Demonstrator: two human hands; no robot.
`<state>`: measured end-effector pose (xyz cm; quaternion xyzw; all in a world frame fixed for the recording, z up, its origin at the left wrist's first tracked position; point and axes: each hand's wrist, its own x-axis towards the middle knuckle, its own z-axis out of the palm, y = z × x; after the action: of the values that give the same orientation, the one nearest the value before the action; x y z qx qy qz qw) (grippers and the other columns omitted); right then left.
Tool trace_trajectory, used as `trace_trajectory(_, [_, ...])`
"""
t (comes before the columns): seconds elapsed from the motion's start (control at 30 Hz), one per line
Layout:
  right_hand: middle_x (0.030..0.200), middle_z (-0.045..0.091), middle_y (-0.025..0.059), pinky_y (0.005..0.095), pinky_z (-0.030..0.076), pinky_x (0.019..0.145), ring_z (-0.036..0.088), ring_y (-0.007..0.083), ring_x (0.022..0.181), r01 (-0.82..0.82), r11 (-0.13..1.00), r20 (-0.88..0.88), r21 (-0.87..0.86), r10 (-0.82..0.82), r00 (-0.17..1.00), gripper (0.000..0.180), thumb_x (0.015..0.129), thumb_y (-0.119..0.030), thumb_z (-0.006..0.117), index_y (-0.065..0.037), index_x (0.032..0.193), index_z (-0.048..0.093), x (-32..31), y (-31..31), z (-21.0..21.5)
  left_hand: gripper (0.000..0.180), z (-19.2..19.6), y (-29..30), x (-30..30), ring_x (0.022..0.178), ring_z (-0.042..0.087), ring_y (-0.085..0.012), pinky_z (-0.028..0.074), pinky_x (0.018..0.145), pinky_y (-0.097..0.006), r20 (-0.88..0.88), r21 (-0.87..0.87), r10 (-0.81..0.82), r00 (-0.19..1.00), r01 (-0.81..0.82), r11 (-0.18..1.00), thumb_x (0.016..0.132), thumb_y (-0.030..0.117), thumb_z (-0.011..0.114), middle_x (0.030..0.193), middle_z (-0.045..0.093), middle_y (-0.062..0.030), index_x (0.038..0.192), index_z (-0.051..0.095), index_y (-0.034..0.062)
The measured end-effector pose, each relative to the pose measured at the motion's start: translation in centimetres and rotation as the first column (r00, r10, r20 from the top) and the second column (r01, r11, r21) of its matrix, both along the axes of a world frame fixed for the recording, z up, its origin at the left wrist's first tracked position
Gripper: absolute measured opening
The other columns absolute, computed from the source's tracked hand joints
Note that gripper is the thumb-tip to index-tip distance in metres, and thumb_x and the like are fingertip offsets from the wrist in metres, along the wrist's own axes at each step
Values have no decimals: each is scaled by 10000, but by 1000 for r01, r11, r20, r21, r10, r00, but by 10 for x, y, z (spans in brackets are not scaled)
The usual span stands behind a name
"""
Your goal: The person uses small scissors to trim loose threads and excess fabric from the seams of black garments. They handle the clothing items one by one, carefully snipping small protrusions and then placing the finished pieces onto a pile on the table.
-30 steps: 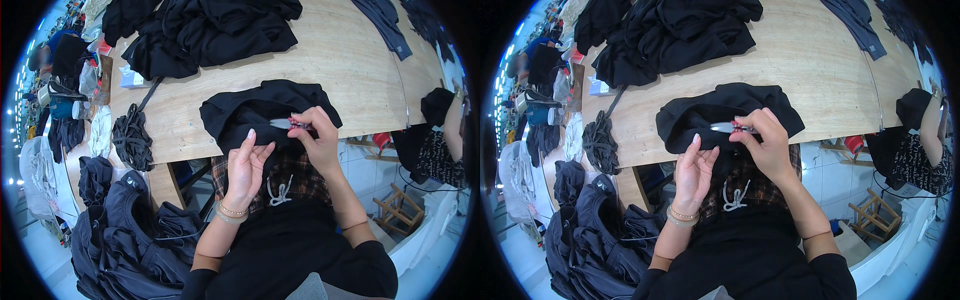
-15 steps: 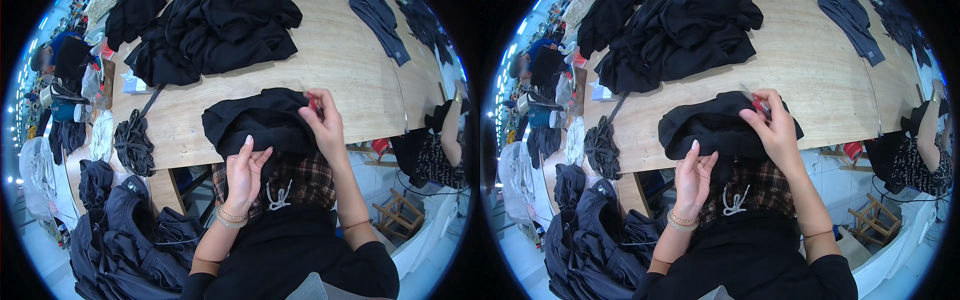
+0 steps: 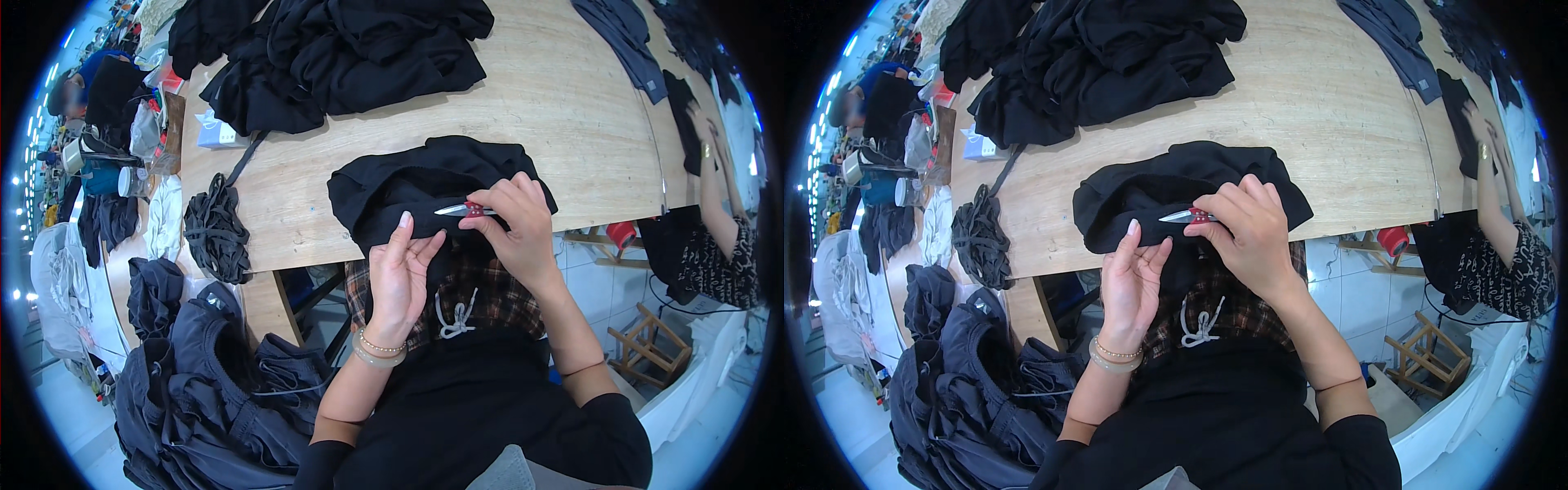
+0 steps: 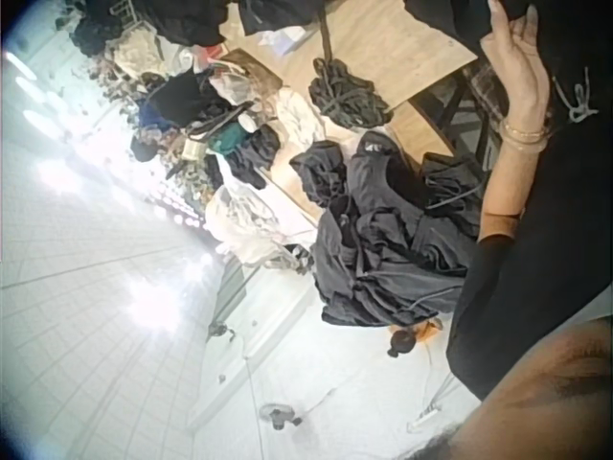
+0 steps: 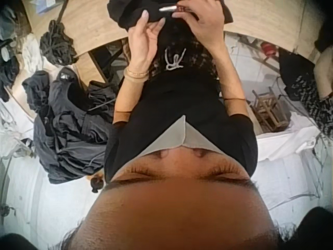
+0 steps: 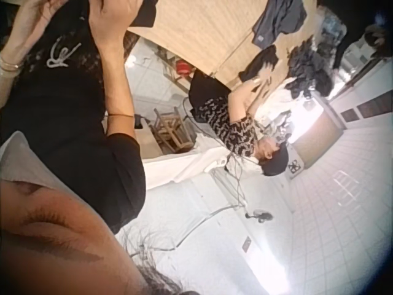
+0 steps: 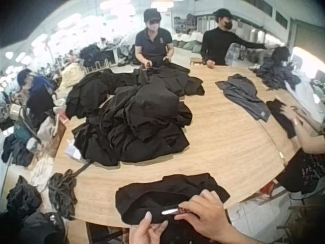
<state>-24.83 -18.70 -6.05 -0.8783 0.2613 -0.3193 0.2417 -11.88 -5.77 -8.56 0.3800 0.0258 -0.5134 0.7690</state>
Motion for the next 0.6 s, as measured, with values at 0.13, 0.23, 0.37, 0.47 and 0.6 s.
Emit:
trace_trajectory(0.13, [786,630,10,333,371,690,518,212,742,43,989,78,141,-54,995,289,690,-198,847,-73,900,693,1,-1,-1,265,-4,4,1,977,713,-178,605,893,-342,-13,-29,-2,1000,1,1000,1036,218,570,1062,724,-118,1083,673,-21])
trace_trajectory(0.23, [785,627,9,334,370,688,519,211,744,27,989,52,147,-35,998,290,693,-199,849,-71,902,695,-2,-2,-1,271,-3,4,2,984,711,-177,604,895,-338,-7,-31,4,1000,-4,999,1038,224,567,1066,723,-119,1089,672,-21])
trace_trajectory(0.37, [782,618,7,340,367,687,518,211,750,-7,995,-11,101,8,1000,295,692,-208,848,-71,903,694,-3,0,1,281,-3,3,2,986,711,-177,603,898,-337,-3,-15,5,1000,-5,1000,1040,232,563,1080,720,-124,1090,671,-23])
trace_trajectory(0.47, [780,611,5,343,362,683,514,211,753,-15,999,-25,42,16,1000,291,697,-213,843,-71,902,693,0,1,3,287,0,3,1,989,711,-179,603,901,-338,0,-8,-2,1000,2,1000,1041,236,561,1088,719,-130,1091,671,-25])
trace_trajectory(0.6, [814,628,6,335,379,698,525,208,758,-28,997,-6,79,28,1000,271,713,-185,834,-69,911,689,3,0,1,298,0,3,1,994,711,-189,603,900,-338,-8,-5,-26,1000,26,1000,1042,242,560,1094,718,-139,1100,669,-29])
